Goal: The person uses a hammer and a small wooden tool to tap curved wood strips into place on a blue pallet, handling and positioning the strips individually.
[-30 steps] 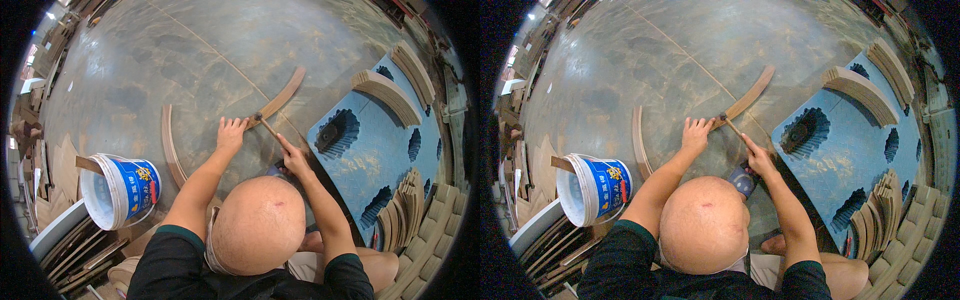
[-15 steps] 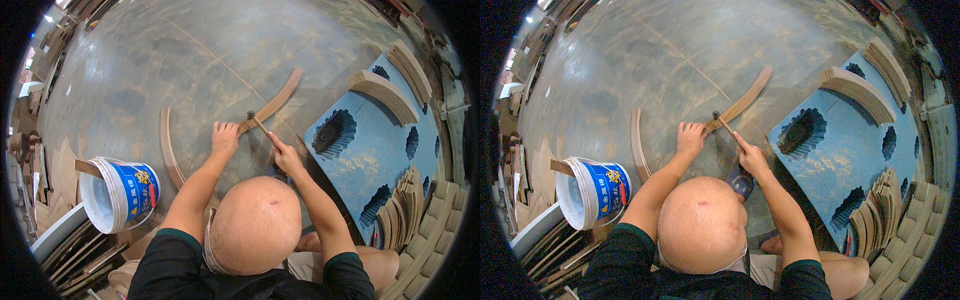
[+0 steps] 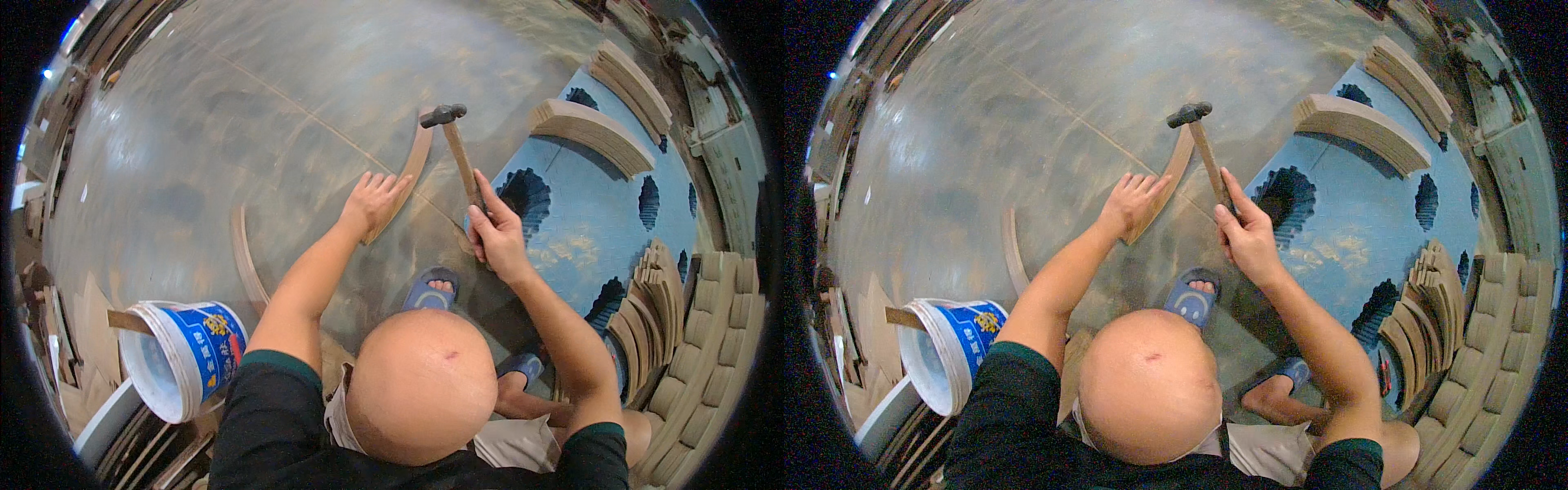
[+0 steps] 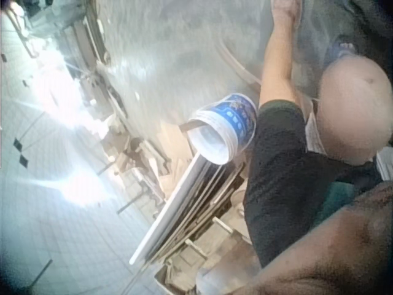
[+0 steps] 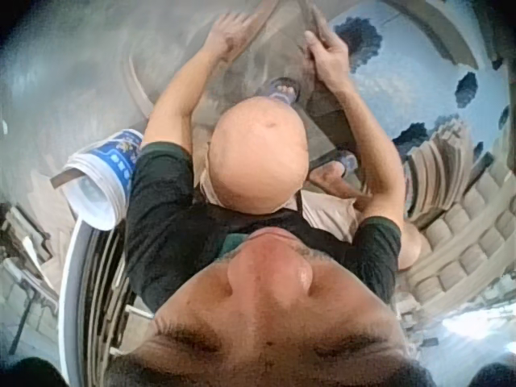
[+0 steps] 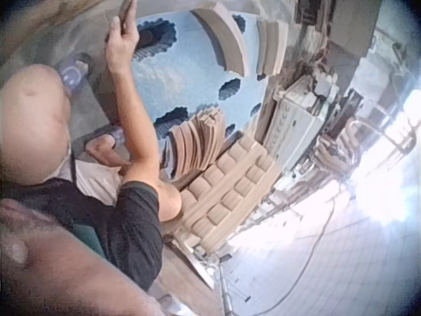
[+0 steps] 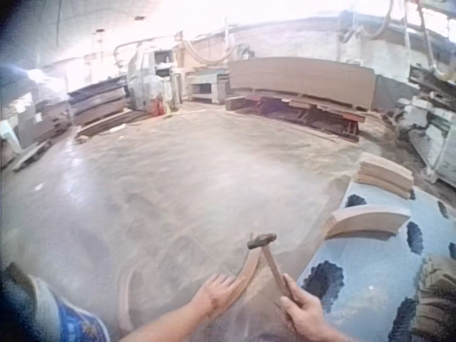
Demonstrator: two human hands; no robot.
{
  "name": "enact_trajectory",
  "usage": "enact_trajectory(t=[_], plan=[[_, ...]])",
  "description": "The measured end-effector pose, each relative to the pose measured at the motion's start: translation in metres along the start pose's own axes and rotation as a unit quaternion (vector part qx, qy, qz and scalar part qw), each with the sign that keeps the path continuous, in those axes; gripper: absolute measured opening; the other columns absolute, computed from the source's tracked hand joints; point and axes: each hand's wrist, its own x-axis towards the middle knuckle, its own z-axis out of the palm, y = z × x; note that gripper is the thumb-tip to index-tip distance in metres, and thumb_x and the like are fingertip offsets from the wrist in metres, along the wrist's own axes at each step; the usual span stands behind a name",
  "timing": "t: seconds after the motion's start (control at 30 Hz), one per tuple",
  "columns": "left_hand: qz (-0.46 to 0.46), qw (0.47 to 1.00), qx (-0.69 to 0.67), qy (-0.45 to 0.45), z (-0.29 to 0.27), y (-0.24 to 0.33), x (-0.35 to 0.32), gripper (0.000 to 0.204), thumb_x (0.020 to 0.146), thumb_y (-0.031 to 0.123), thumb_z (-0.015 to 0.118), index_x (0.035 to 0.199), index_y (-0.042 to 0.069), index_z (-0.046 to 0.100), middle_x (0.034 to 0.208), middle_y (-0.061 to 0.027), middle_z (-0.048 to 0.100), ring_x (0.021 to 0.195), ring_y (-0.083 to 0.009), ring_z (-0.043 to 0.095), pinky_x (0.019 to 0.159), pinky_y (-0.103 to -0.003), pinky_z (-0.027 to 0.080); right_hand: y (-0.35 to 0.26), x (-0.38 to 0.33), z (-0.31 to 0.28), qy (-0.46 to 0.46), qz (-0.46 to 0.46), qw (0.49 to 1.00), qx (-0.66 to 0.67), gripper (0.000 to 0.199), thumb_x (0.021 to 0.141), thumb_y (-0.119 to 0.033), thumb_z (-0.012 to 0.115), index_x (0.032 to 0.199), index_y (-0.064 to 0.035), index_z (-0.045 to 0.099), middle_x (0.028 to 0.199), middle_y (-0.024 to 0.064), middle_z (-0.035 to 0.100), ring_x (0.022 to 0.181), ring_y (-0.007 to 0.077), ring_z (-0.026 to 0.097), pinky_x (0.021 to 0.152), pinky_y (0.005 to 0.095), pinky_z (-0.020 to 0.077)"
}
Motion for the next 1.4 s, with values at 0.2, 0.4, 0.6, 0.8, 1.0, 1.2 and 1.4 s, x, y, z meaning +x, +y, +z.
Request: enact_trajectory(t=[0.2, 0.4, 0.6, 0.8, 1.0, 1.2, 1.4], plan=[[0.215, 0.965, 0.111, -0.1, -0.003, -0.021, 0.107, 0.065, 0.1, 0.03, 0.082, 0.162, 0.032, 0.064, 0.166, 0.0072, 0.057, 0.156, -0.0244, 0.053, 0.132, -0.051, 0.04, -0.049, -0.031, -0.078, 0.008, 0.042, 0.986, -0.158, 0.067, 0.115, -0.01, 0.066, 0.178, -0.0241, 0.049, 0.081, -0.0053, 0.059, 0.063, 0.0068, 0.052, 0.057, 0.0274, 0.0439], [0.305, 0.938, 0.109, -0.122, 0.002, -0.052, 0.118, 0.046, 0.1, 0.035, 0.082, 0.145, 0.027, 0.076, 0.161, 0.009, 0.062, 0.155, -0.0197, 0.053, 0.135, -0.049, 0.036, -0.094, -0.108, -0.147, 0.0, 0.167, 0.964, -0.205, 0.068, 0.112, -0.005, 0.066, 0.177, -0.0212, 0.051, 0.082, -0.0051, 0.057, 0.062, 0.0078, 0.053, 0.055, 0.0288, 0.0447], [0.23, 0.971, 0.043, 0.046, -0.041, -0.099, 0.065, 0.054, 0.099, 0.042, 0.083, 0.145, 0.016, 0.072, 0.145, -0.0009, 0.072, 0.143, -0.0238, 0.063, 0.132, -0.05, 0.04, -0.15, -0.168, -0.194, 0.033, 0.17, 0.948, -0.266, 0.077, 0.106, 0.004, 0.065, 0.178, -0.0141, 0.046, 0.084, -0.0057, 0.057, 0.063, 0.0056, 0.048, 0.058, 0.0255, 0.0425], [0.044, 0.926, -0.194, 0.321, -0.219, -0.055, 0.079, 0.049, 0.098, 0.046, 0.09, 0.125, 0.006, 0.08, 0.109, -0.0141, 0.083, 0.096, -0.0358, 0.082, 0.084, -0.045, 0.067, -0.169, -0.195, -0.228, 0.196, 0.008, 0.954, -0.227, 0.075, 0.101, -0.013, 0.075, 0.171, -0.0026, 0.051, 0.082, -0.0048, 0.059, 0.054, 0.0039, 0.048, 0.048, 0.0241, 0.0385], [0.092, 0.924, -0.232, 0.288, -0.377, 0.021, 0.057, 0.052, 0.087, 0.041, 0.099, 0.123, 0.006, 0.085, 0.107, -0.0136, 0.083, 0.088, -0.031, 0.083, 0.079, -0.041, 0.067, -0.235, -0.187, -0.176, 0.22, -0.043, 0.975, 0.004, 0.065, 0.114, -0.036, 0.075, 0.17, -0.0111, 0.055, 0.065, -0.0086, 0.042, 0.042, 0.0043, 0.038, 0.037, 0.0261, 0.0337], [0.184, 0.939, -0.117, 0.265, -0.443, 0.086, 0.041, 0.05, 0.082, 0.04, 0.099, 0.117, 0.007, 0.086, 0.097, -0.0065, 0.079, 0.077, -0.0256, 0.079, 0.069, -0.038, 0.064, -0.241, -0.226, -0.17, 0.19, -0.059, 0.978, 0.062, 0.064, 0.114, -0.036, 0.076, 0.164, 0.0001, 0.056, 0.062, -0.0072, 0.049, 0.043, 0.003, 0.043, 0.039, 0.0231, 0.0346], [0.208, 0.939, -0.118, 0.247, -0.459, 0.11, 0.032, 0.05, 0.079, 0.038, 0.101, 0.113, 0.004, 0.086, 0.092, -0.0077, 0.077, 0.074, -0.0239, 0.077, 0.067, -0.038, 0.063, -0.225, -0.243, -0.165, 0.241, -0.027, 0.968, 0.055, 0.056, 0.108, -0.035, 0.086, 0.149, -0.0016, 0.068, 0.065, -0.0069, 0.053, 0.044, 0.0041, 0.044, 0.041, 0.0255, 0.034]])
